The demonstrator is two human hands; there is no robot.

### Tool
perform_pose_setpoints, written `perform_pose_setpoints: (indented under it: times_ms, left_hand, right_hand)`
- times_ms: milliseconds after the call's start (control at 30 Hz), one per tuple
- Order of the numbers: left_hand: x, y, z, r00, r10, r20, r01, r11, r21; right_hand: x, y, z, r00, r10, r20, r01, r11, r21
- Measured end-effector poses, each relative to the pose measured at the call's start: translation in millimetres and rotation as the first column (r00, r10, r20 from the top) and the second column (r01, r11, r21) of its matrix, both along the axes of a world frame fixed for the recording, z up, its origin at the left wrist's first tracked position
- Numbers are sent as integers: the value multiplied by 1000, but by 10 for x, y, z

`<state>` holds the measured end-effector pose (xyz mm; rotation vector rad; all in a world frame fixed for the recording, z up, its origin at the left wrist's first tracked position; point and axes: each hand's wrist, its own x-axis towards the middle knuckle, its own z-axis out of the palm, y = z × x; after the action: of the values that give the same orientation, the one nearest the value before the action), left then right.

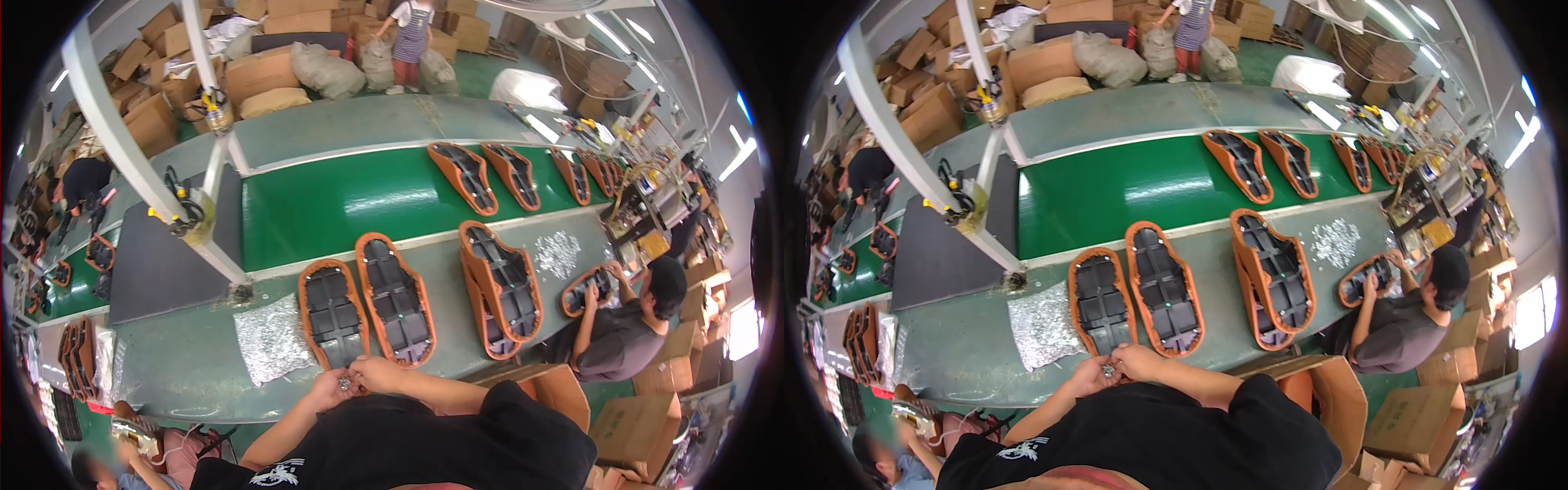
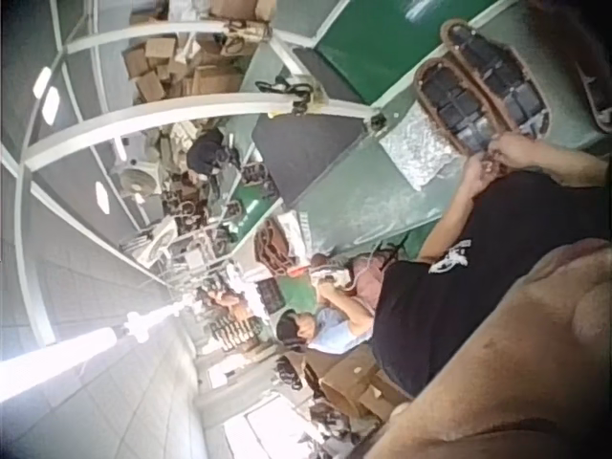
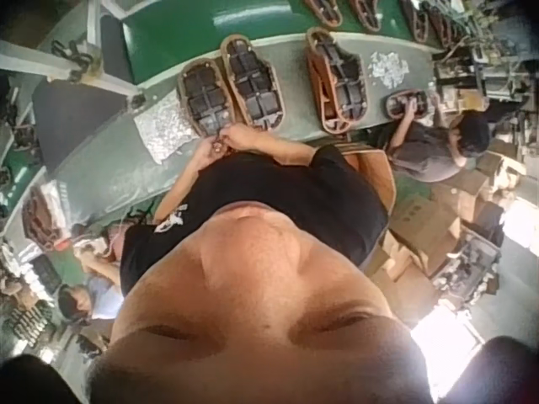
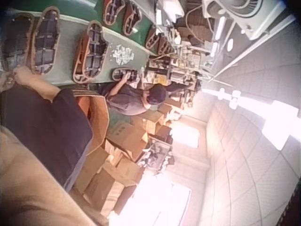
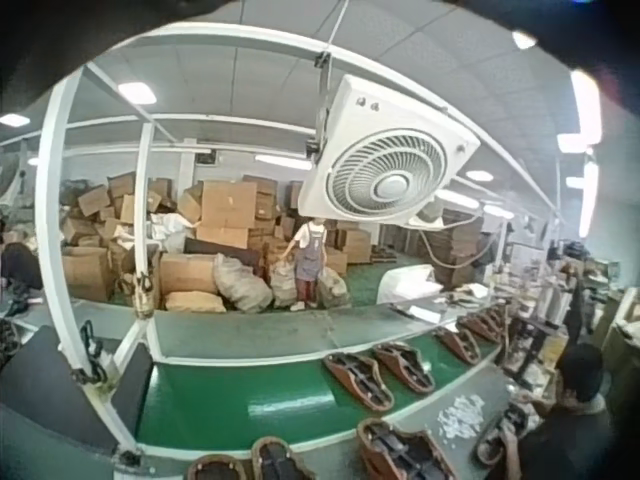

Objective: The recorder is assembling bicycle seats by manually inserting components into the seat bases on an assembly line.

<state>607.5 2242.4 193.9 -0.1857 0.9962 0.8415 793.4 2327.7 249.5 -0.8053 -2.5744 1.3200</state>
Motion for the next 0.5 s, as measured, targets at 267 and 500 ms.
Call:
perform_pose_setpoints:
  times_ms: [267, 500]
  left_hand:
    - [-46, -16, -102, 1000, -14, 2, 14, 1000, 9]
    - [-24, 22, -92, 1000, 0, 2, 0, 1000, -26]
  right_hand:
    - [0, 40, -128, 1000, -6, 1, 6, 1000, 5]
    - [73, 63, -68, 994, -5, 106, 5, 1000, 1]
